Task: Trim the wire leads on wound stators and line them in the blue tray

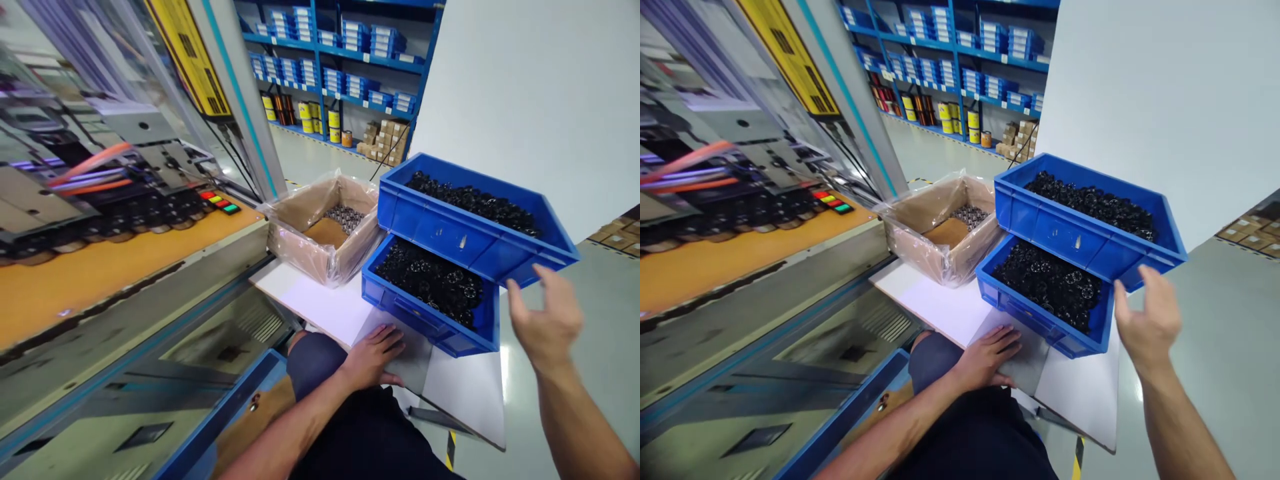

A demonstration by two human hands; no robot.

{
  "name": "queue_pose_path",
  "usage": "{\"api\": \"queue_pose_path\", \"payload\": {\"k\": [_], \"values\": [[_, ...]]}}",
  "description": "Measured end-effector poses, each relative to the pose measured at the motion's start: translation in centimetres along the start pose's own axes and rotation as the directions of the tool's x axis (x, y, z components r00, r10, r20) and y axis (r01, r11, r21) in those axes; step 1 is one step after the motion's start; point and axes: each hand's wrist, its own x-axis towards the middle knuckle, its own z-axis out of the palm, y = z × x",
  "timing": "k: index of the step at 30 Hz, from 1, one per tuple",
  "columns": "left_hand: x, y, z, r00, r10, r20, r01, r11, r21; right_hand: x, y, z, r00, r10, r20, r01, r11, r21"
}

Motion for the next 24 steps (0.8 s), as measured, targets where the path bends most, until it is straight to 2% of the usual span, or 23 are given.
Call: {"api": "queue_pose_path", "payload": {"k": [1, 2, 4, 5, 7, 8, 10, 12, 13, 14, 15, 17, 18, 19, 21, 22, 24], "values": [[0.1, 0.2, -0.4, 1.0, -0.008, 0.008, 0.008, 1.0, -0.001, 2.1, 0.0, -0.4, 0.982, -0.16, -0.097, 0.149, 0.982, -0.117], [0.2, 0.5, -0.8, 1.0, -0.016, 0.016, 0.016, 1.0, -0.002, 4.4, 0.3, -0.6, 0.932, -0.315, -0.18, 0.278, 0.938, -0.205], [0.5, 0.9, -1.4, 0.999, -0.028, 0.029, 0.028, 1.0, -0.005, 9.0, 1.2, -0.3, 0.895, -0.445, -0.032, 0.416, 0.858, -0.301], [0.6, 1.1, -1.6, 0.999, -0.033, 0.034, 0.033, 0.999, -0.007, 11.0, 1.8, 0.1, 0.881, -0.461, 0.105, 0.469, 0.829, -0.304], [0.7, 1.7, -1.9, 0.998, -0.044, 0.037, 0.045, 0.999, -0.006, 13.5, 2.7, 1.0, 0.862, -0.467, 0.195, 0.505, 0.814, -0.285], [0.6, 2.0, -2.1, 0.998, -0.052, 0.035, 0.052, 0.999, -0.002, 13.8, 2.7, 1.3, 0.862, -0.468, 0.197, 0.506, 0.818, -0.272], [0.3, 2.4, -3.0, 0.997, -0.073, 0.024, 0.073, 0.997, 0.013, 12.8, 1.9, 1.7, 0.868, -0.485, 0.105, 0.495, 0.831, -0.254], [-0.1, 2.5, -5.3, 0.996, -0.085, -0.038, 0.088, 0.995, 0.056, 10.1, 0.1, 1.9, 0.857, -0.513, 0.056, 0.514, 0.841, -0.17], [-0.1, 2.4, -7.2, 0.991, -0.091, -0.093, 0.1, 0.991, 0.091, 8.4, -1.1, 2.2, 0.828, -0.554, 0.087, 0.561, 0.824, -0.08], [-0.1, 2.0, -9.4, 0.981, -0.093, -0.169, 0.116, 0.984, 0.137, 6.8, -2.2, 2.6, 0.759, -0.598, 0.258, 0.581, 0.8, 0.147], [0.3, 1.4, -12.1, 0.962, -0.11, -0.249, 0.159, 0.969, 0.187, 5.3, -3.4, 3.3, 0.647, -0.605, 0.464, 0.534, 0.794, 0.291], [1.7, -0.5, -18.1, 0.902, -0.222, -0.369, 0.312, 0.928, 0.205, 3.5, -5.6, 5.4, 0.402, -0.52, 0.754, 0.422, 0.836, 0.351], [2.9, -1.8, -21.0, 0.865, -0.308, -0.396, 0.4, 0.9, 0.175, 3.1, -6.6, 6.7, 0.306, -0.464, 0.831, 0.399, 0.855, 0.331], [4.2, -3.4, -23.8, 0.826, -0.415, -0.381, 0.493, 0.861, 0.13, 3.0, -7.6, 8.1, 0.245, -0.429, 0.87, 0.396, 0.863, 0.314], [7.0, -7.1, -28.1, 0.792, -0.488, -0.366, 0.559, 0.822, 0.113, 3.4, -9.3, 11.0, 0.175, -0.442, 0.88, 0.409, 0.845, 0.344], [8.4, -9.2, -29.4, 0.776, -0.524, -0.352, 0.586, 0.805, 0.094, 3.6, -9.9, 12.2, 0.155, -0.471, 0.869, 0.413, 0.829, 0.376], [10.5, -13.4, -30.5, 0.722, -0.603, -0.34, 0.648, 0.761, 0.025, 3.7, -10.7, 14.3, 0.127, -0.511, 0.85, 0.414, 0.806, 0.423]]}}
